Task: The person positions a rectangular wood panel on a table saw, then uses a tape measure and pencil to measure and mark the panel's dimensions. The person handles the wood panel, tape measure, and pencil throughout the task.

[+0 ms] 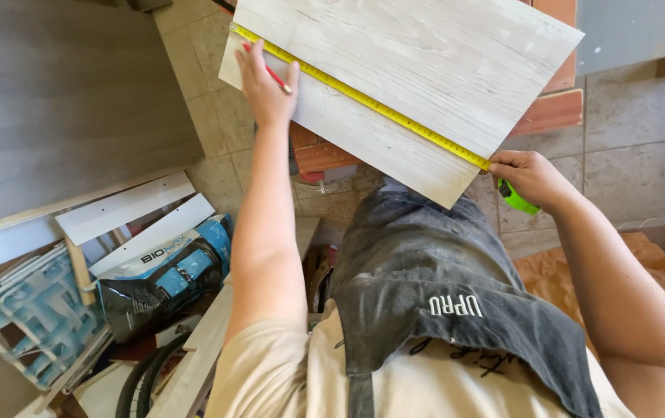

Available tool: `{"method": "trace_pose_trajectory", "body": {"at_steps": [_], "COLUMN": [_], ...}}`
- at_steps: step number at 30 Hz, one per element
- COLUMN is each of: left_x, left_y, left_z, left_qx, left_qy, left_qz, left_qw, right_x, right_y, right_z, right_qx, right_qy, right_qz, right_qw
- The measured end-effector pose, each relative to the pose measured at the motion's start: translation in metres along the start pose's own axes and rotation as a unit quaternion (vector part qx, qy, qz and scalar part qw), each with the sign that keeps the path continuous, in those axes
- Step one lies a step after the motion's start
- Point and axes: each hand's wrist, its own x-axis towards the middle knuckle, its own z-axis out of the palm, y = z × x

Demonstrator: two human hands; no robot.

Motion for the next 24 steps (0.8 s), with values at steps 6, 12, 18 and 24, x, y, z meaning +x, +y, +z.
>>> {"method": "trace_pose_trajectory", "body": {"at_steps": [6,12,18,24], "left_x": [0.03,0.038,0.042,0.047], "left_y": [0.001,0.011,0.02,0.024], "left_z": [-0.024,-0.031,-0.045,-0.049], "left_qx": [0.012,0.031,0.002,0.027], "left_qy": [-0.085,-0.071,-0.099,-0.108], "left_qz": [-0.065,-0.02,-0.01,-0.019], "left_qw": [0.994,0.997,0.995,0.994], "right_x": [-0.002,0.009,0.003,0.002], "right_y": [-0.005,0.016,0.012,0.006], "right_z": [-0.002,0.002,0.003,0.003], "right_qx": [-0.011,0.017,0.024,-0.004], "right_qy": [-0.006,0.001,-0.002,0.001], "right_qz": [0.005,-0.048,-0.051,-0.033], "right_qw": [1.0,0.999,0.998,0.999]}}
